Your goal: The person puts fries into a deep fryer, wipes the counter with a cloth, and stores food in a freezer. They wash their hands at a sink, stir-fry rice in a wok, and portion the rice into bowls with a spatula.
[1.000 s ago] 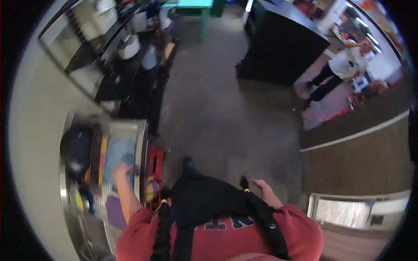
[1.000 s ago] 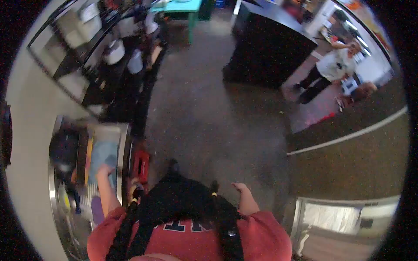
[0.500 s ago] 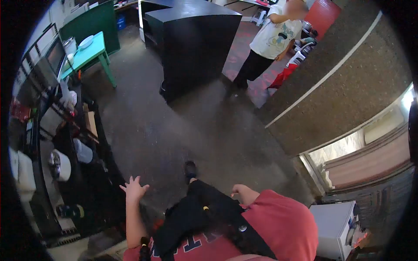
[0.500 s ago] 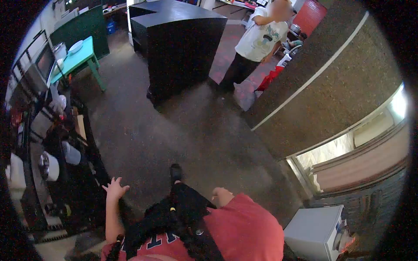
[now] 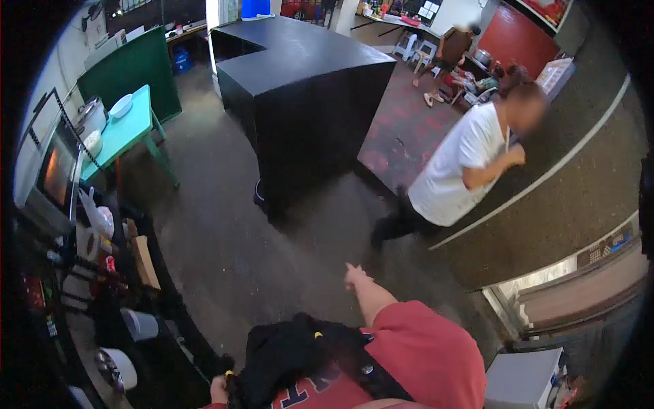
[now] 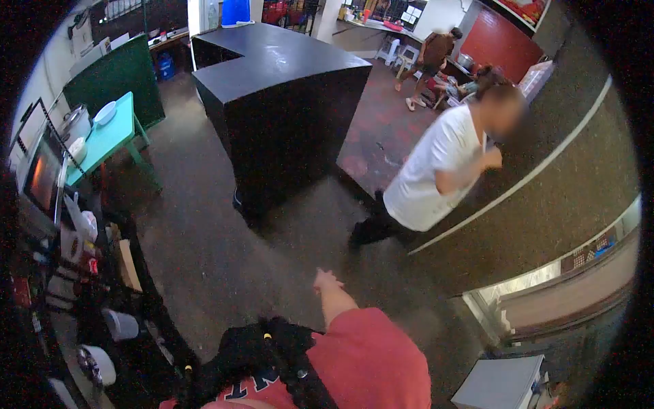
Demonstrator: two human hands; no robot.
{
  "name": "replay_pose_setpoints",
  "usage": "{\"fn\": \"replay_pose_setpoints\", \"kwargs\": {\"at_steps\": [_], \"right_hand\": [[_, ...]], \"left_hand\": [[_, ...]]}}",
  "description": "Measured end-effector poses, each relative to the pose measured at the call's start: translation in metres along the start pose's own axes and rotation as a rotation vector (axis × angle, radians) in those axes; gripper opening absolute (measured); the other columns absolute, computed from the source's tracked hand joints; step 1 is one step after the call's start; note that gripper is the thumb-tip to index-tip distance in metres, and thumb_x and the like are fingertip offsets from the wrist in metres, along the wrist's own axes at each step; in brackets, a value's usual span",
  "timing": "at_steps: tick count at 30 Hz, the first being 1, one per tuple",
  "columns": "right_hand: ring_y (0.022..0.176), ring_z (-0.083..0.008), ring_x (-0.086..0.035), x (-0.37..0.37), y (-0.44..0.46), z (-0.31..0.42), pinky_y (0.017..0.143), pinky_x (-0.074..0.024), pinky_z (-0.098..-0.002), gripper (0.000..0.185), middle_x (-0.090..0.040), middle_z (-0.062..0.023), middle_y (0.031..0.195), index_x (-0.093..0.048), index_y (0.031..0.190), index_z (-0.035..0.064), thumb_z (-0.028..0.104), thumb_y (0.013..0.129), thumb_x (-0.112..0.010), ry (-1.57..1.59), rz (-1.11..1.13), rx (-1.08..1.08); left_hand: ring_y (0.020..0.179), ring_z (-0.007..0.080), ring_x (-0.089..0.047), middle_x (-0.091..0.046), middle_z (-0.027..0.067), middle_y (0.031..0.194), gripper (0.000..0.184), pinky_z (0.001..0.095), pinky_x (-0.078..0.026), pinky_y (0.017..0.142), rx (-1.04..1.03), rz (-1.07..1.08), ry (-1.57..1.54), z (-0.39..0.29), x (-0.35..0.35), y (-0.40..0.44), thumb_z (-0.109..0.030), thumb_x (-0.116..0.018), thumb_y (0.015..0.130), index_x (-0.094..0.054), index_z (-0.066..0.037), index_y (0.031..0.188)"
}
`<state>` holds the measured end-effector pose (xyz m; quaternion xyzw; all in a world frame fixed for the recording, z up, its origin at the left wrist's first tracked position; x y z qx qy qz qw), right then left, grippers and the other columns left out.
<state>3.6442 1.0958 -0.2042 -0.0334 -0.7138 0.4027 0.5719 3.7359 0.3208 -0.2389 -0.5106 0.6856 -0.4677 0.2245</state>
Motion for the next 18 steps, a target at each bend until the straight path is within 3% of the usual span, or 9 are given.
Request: {"fn": "replay_pose_setpoints", "kwargs": {"at_steps": [1,2,3,4,6,9,12,15,18], "right_hand": [[0.114,-0.0272,-0.062,0.015,0.012,0.040,0.091,-0.0485,-0.0568,0.039,-0.072,-0.0078,0.105,-0.072,0.116,0.0256,0.025,0.077,-0.071,0.073,-0.203,0.055],[0.112,-0.0275,-0.063,0.007,0.051,0.088,0.088,-0.0511,-0.0526,0.049,-0.072,-0.0085,0.106,-0.068,0.123,0.0291,0.023,0.074,-0.073,0.080,0.023,0.139],[0.110,-0.0279,-0.065,0.006,0.084,0.136,0.085,-0.0537,-0.0484,0.061,-0.072,-0.0091,0.108,-0.064,0.129,0.0327,0.022,0.071,-0.076,0.085,0.250,0.228],[0.110,-0.0279,-0.065,0.025,0.092,0.171,0.085,-0.0537,-0.0484,0.061,-0.072,-0.0091,0.108,-0.064,0.129,0.0327,0.022,0.071,-0.076,0.086,0.252,0.231],[0.104,-0.0294,-0.067,0.054,0.073,0.271,0.087,-0.0535,-0.0490,0.047,-0.071,-0.0112,0.107,-0.070,0.120,0.0253,0.024,0.074,-0.074,0.156,0.211,0.533],[0.106,-0.0329,-0.067,0.081,0.047,0.345,0.089,-0.0532,-0.0481,0.024,-0.071,-0.0116,0.108,-0.077,0.099,0.0196,0.023,0.085,-0.058,-0.156,-0.083,0.421],[0.125,-0.0324,-0.055,0.073,0.042,0.402,0.102,-0.0418,-0.0557,0.038,-0.058,-0.0110,0.136,-0.071,0.117,0.0180,0.029,0.091,-0.044,-0.174,-0.026,0.344],[0.129,-0.0324,-0.052,0.055,0.066,0.451,0.106,-0.0371,-0.0565,0.041,-0.056,-0.0114,0.138,-0.069,0.121,0.0163,0.035,0.093,-0.045,-0.247,0.065,0.261],[0.107,-0.0295,-0.063,-0.021,0.130,0.475,0.097,-0.0423,-0.0550,0.055,-0.070,-0.0148,0.105,-0.067,0.120,0.0019,0.046,0.091,-0.054,0.177,0.506,-0.109]], "left_hand": [[0.081,0.0291,-0.066,-0.063,0.0136,0.081,0.018,0.0417,-0.052,0.073,-0.199,-0.029,0.730,-0.030,0.008,0.002,-0.017,-0.072,0.074,-0.067,-0.006,0.088],[0.081,0.0293,-0.066,-0.064,0.0139,0.082,0.018,0.0419,-0.052,0.074,0.051,-0.106,0.367,0.005,0.028,0.002,-0.017,-0.072,0.074,-0.067,-0.006,0.089],[0.082,0.0295,-0.065,-0.064,0.0143,0.083,0.018,0.0421,-0.052,0.074,0.089,-0.136,0.254,-0.022,0.028,-0.001,-0.016,-0.072,0.074,-0.068,-0.006,0.089],[0.083,0.0298,-0.065,-0.064,0.0146,0.084,0.018,0.0423,-0.052,0.074,0.095,-0.147,0.212,-0.045,0.032,0.009,-0.016,-0.072,0.074,-0.068,-0.006,0.089],[0.084,0.0303,-0.065,-0.064,0.0152,0.085,0.018,0.0427,-0.052,0.075,0.057,-0.155,0.183,-0.089,0.058,0.042,-0.016,-0.071,0.074,-0.068,-0.007,0.090],[0.087,0.0310,-0.065,-0.065,0.0162,0.088,0.018,0.0434,-0.052,0.076,-0.016,-0.170,0.181,-0.151,0.115,0.093,-0.016,-0.071,0.075,-0.068,-0.007,0.090],[0.089,0.0317,-0.065,-0.065,0.0172,0.090,0.018,0.0440,-0.052,0.077,-0.152,-0.190,0.220,-0.231,0.193,0.162,-0.015,-0.071,0.075,-0.068,-0.008,0.091],[0.091,0.0324,-0.065,-0.065,0.0181,0.092,0.018,0.0446,-0.052,0.079,-0.411,-0.215,0.320,-0.348,0.270,0.237,-0.015,-0.071,0.075,-0.068,-0.008,0.092],[0.093,0.0331,-0.065,-0.066,0.0191,0.095,0.018,0.0453,-0.052,0.080,-0.871,-0.321,0.494,-0.492,0.323,0.311,-0.015,-0.070,0.076,-0.069,-0.008,0.092]]}}
Point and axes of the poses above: each hand's wrist, its own y-axis towards the middle knuckle, its own x-axis out of the back of the hand, z = x × y, the point moved 8 cm from there along y, towards the middle knuckle
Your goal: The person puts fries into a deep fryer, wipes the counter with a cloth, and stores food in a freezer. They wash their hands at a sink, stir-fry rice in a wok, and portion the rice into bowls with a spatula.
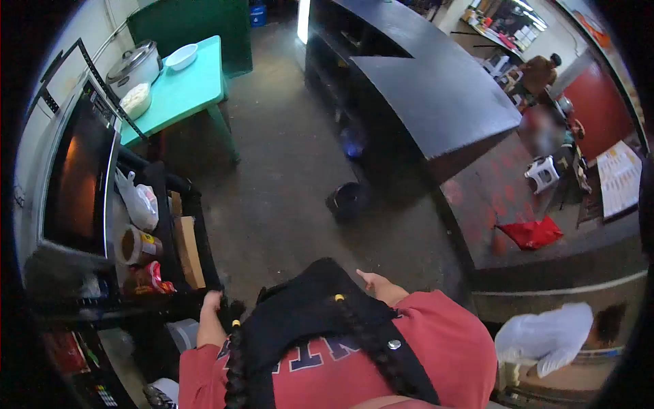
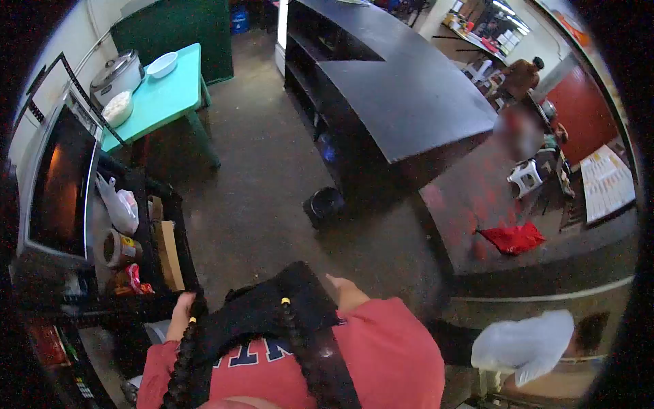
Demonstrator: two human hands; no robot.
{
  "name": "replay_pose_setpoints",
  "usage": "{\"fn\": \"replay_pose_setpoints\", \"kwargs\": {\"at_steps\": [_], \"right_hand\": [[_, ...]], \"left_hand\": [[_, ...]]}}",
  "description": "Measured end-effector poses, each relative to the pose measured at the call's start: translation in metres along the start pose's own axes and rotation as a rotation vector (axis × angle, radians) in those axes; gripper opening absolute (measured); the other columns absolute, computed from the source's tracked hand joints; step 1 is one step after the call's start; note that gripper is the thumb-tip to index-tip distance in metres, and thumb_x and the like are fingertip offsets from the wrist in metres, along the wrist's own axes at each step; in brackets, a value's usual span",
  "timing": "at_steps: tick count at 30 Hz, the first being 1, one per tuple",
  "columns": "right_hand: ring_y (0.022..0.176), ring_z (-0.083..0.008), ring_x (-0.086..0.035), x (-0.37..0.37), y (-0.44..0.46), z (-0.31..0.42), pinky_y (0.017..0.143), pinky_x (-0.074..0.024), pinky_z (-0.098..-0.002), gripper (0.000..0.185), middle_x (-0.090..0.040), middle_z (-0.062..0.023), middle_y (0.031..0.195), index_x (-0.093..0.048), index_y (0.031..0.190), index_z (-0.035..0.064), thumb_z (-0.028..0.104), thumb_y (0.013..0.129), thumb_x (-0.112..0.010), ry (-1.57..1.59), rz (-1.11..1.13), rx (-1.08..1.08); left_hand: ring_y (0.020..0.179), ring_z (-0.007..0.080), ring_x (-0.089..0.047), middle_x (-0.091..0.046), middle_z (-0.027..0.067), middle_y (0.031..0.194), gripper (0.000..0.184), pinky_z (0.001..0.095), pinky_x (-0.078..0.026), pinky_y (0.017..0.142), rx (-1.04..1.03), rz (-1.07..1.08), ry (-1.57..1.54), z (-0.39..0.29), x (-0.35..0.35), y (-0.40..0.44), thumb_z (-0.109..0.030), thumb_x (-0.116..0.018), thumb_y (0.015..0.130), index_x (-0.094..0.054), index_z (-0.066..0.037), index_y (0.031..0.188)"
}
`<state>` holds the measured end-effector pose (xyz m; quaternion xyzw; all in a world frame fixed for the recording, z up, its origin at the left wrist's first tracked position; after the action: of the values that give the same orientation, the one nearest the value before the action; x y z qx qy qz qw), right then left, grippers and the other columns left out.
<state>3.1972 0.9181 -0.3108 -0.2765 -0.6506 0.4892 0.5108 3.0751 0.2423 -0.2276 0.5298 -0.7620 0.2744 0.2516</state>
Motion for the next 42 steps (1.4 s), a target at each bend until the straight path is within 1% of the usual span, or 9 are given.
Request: {"fn": "replay_pose_setpoints", "kwargs": {"at_steps": [2,4,10,14,21,28,34,38,42], "right_hand": [[0.105,-0.0295,-0.064,-0.005,0.011,0.067,0.095,-0.0436,-0.0539,0.051,-0.070,-0.0149,0.105,-0.068,0.118,0.0023,0.043,0.089,-0.055,-0.011,0.133,0.086],[0.103,-0.0295,-0.064,0.002,0.023,0.156,0.093,-0.0450,-0.0528,0.048,-0.070,-0.0151,0.105,-0.069,0.115,0.0028,0.040,0.088,-0.057,-0.123,0.191,0.220],[0.097,-0.0294,-0.066,0.056,0.076,0.392,0.087,-0.0490,-0.0495,0.038,-0.071,-0.0157,0.106,-0.072,0.108,0.0042,0.031,0.084,-0.061,-0.454,0.320,0.457],[0.093,-0.0293,-0.067,0.121,0.096,0.540,0.083,-0.0517,-0.0473,0.032,-0.071,-0.0160,0.107,-0.074,0.103,0.0051,0.025,0.081,-0.064,-0.608,0.339,0.511],[0.090,-0.0369,-0.069,0.158,0.181,0.729,0.077,-0.0525,-0.0490,0.025,-0.071,-0.0201,0.097,-0.076,0.095,0.0073,0.016,0.075,-0.063,-1.104,0.187,0.588],[0.101,-0.0377,-0.067,0.183,0.264,0.902,0.086,-0.0524,-0.0467,0.026,-0.069,-0.0205,0.110,-0.075,0.100,0.0087,0.020,0.081,-0.062,-1.000,0.184,0.918],[0.116,-0.0397,-0.060,0.346,0.119,1.081,0.098,-0.0460,-0.0472,0.071,-0.065,-0.0216,0.121,-0.071,0.111,0.0060,0.070,0.089,-0.047,-0.292,-0.186,0.526],[0.116,-0.0368,-0.058,0.489,0.079,1.158,0.101,-0.0455,-0.0438,0.057,-0.062,-0.0200,0.124,-0.065,0.119,0.0049,0.043,0.078,-0.074,0.103,-0.724,0.863],[0.114,-0.0428,-0.051,0.700,0.035,1.187,0.098,-0.0437,-0.0488,0.056,-0.054,-0.0243,0.123,-0.056,0.126,0.0058,0.021,0.073,-0.070,0.110,-1.489,0.747]], "left_hand": [[0.087,0.0308,-0.067,-0.069,0.0167,0.091,0.022,0.0420,-0.053,0.077,-0.081,0.214,0.370,0.060,-0.041,0.137,-0.016,-0.070,0.080,-0.069,-0.005,0.099],[0.075,0.0234,-0.066,-0.069,0.0121,0.084,0.027,0.0371,-0.053,0.070,0.790,0.168,-0.034,0.017,0.003,0.206,-0.023,-0.072,0.083,-0.070,-0.007,0.105],[0.086,0.0212,-0.066,-0.071,0.0131,0.099,0.038,0.0382,-0.055,0.072,0.797,0.452,-0.101,-0.082,-0.029,0.407,-0.037,-0.072,0.086,-0.071,-0.015,0.116],[0.105,0.0211,-0.059,-0.066,0.0086,0.111,0.035,0.0335,-0.043,0.098,-0.380,0.372,-0.710,-0.391,0.109,0.454,-0.013,-0.066,0.089,-0.064,-0.005,0.124],[0.087,0.0248,-0.069,-0.073,0.0131,0.096,0.056,0.0334,-0.053,0.081,0.360,0.781,-0.030,-0.062,-0.083,0.743,-0.027,-0.074,0.075,-0.065,-0.015,0.129],[0.099,0.0348,-0.068,-0.072,0.0147,0.101,0.034,0.0424,-0.053,0.087,-0.001,0.806,0.463,-0.090,-0.015,0.987,-0.018,-0.067,0.068,-0.077,-0.016,0.100],[0.090,0.0313,-0.068,-0.072,0.0159,0.093,0.035,0.0362,-0.053,0.082,-0.031,0.756,0.259,-0.059,0.066,1.155,-0.014,-0.071,0.063,-0.073,-0.008,0.097],[0.097,0.0237,-0.067,-0.072,0.0109,0.103,0.040,0.0350,-0.051,0.086,0.321,0.773,0.008,-0.076,0.117,1.250,-0.016,-0.070,0.073,-0.069,-0.004,0.111],[0.127,0.0232,-0.050,-0.054,0.0127,0.138,0.036,0.0360,-0.043,0.102,-0.304,0.692,-0.343,-0.244,0.199,1.380,-0.016,-0.065,0.089,-0.066,-0.010,0.124]]}}
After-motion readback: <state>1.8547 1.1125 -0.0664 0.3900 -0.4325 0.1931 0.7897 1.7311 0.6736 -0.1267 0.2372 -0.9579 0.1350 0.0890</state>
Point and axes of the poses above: each hand's wrist, its own y-axis towards the middle knuckle, its own x-axis out of the back of the hand, z = x × y, the point moved 8 cm from there along y, towards the middle knuckle
